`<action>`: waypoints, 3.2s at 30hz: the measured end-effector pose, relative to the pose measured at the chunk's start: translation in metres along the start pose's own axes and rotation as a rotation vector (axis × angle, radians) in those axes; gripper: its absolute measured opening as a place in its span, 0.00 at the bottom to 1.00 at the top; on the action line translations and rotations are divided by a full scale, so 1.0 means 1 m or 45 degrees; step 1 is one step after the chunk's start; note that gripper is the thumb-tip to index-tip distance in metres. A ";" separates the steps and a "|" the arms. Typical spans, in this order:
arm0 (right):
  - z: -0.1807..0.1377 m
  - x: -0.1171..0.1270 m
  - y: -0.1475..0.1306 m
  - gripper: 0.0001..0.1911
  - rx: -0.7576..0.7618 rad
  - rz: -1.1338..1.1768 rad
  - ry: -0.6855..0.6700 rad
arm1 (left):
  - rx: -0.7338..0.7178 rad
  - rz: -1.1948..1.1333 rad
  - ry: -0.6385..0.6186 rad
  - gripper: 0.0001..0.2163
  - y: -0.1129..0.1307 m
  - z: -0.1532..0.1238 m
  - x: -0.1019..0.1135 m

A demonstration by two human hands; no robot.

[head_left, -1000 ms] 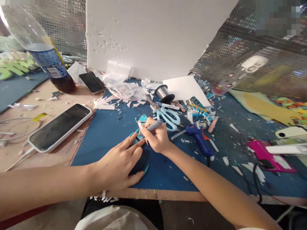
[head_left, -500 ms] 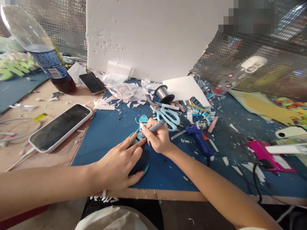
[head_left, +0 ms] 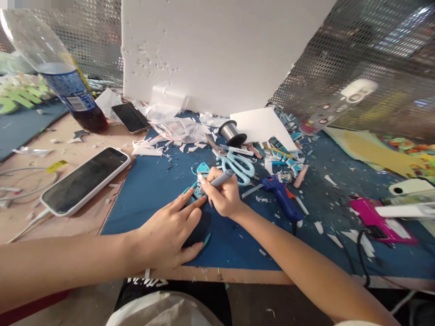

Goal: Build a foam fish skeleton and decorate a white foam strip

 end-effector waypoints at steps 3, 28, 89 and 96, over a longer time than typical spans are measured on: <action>-0.001 0.010 0.004 0.19 0.012 0.034 0.137 | 0.008 0.018 -0.018 0.18 -0.001 -0.001 -0.002; 0.002 0.020 0.009 0.21 -0.052 -0.057 0.256 | 0.097 -0.005 -0.013 0.13 -0.006 0.000 -0.001; 0.005 0.031 0.012 0.18 -0.037 -0.053 0.356 | 0.131 0.130 -0.009 0.16 0.010 -0.011 0.005; 0.003 0.029 0.011 0.17 -0.025 0.011 0.349 | 0.191 0.054 -0.088 0.16 0.006 -0.010 0.002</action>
Point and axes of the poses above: each hand's wrist, its own z-axis towards the middle knuckle, its own x-axis out of the back of the hand, y = z × x, the point moved 7 cm from there along z, towards the middle knuckle, and after that the axes turned 7 degrees about -x, right-handed, at the moved point
